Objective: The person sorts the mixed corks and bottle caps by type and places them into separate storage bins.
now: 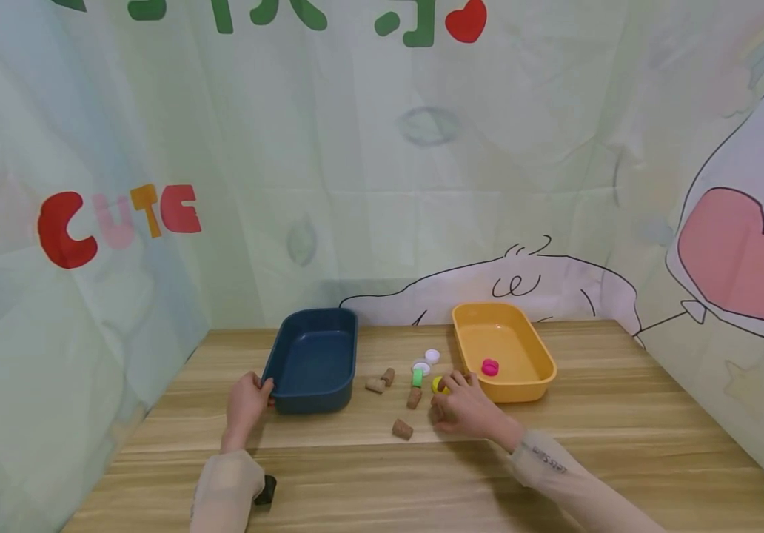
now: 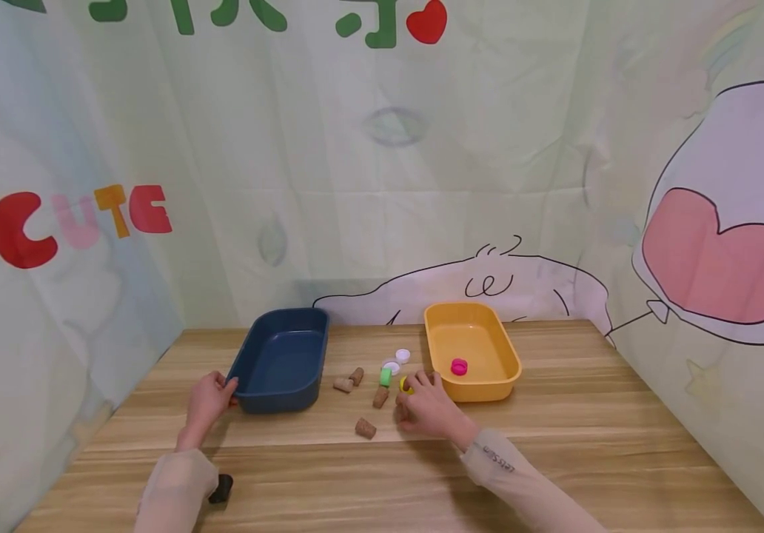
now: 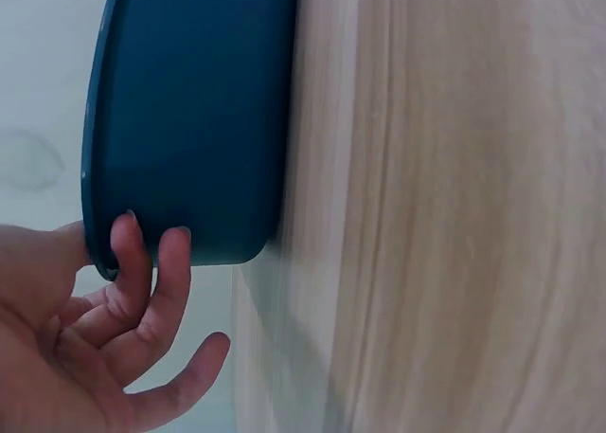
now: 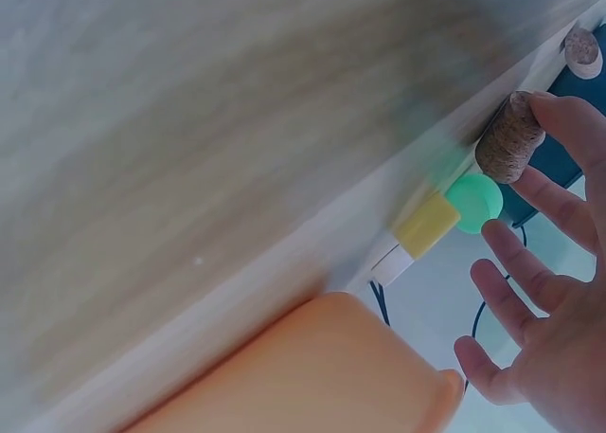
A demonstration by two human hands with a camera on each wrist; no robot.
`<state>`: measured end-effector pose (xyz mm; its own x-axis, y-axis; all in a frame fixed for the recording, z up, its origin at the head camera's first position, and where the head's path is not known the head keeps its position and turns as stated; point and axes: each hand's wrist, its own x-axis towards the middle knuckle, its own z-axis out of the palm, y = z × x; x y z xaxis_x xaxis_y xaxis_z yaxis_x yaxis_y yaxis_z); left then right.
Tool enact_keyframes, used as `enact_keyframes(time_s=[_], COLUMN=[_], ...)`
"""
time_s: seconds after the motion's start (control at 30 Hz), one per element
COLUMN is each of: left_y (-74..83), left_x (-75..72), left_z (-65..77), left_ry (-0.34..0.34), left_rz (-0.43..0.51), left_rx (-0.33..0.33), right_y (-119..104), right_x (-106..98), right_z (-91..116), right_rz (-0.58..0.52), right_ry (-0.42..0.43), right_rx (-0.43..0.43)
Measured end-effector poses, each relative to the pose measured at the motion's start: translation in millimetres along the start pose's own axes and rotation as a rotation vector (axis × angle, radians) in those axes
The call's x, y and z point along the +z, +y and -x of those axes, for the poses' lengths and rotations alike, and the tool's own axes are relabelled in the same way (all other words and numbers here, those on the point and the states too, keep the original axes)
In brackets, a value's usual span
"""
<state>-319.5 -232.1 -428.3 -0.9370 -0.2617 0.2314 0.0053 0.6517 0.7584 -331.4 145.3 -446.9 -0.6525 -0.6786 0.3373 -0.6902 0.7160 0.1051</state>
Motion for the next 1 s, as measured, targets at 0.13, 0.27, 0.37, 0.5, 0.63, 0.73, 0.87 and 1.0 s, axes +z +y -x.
enact_keyframes(time_s=[0.13,0.27,0.37,0.5,0.63,0.73,0.87,1.0], left_y=[0.8,0.9,0.2,-2.0,-4.4,-4.8,-4.0,-3.1], left_x=[0.7,0.7,1.6,3.9,5.7,6.3,6.0,4.6], left_z=[0.2,0.3,0.0,-0.3,-0.8,-0.3,0.7,1.4], left_ry=[-0.003,-0.012,-0.011,0.0,0.001,0.002,0.005,-0.008], left_rz=[0.052,0.076,0.073,0.062,0.063,0.057,0.036,0.033], left_rx=[-0.007,-0.02,-0.025,-0.021,-0.029,-0.032,-0.022,-0.023], right_y=[-1,-2,-3,-4,-5,-6,-7,-8], right_x=[1,0,-1,-2,-2,-3,-4,-4], right_z=[0,0,-1,-1,-4,-6,-9,-12], right_rz=[0.003,0.0,-0.009,-0.02,-0.027,-0.031,-0.069,-0.109], right_ry=[0.009,0.017,0.017,0.012,0.016,0.03,0.05,0.058], right_rx=[-0.007,-0.015,-0.01,0.003,0.014,0.021,0.026,0.025])
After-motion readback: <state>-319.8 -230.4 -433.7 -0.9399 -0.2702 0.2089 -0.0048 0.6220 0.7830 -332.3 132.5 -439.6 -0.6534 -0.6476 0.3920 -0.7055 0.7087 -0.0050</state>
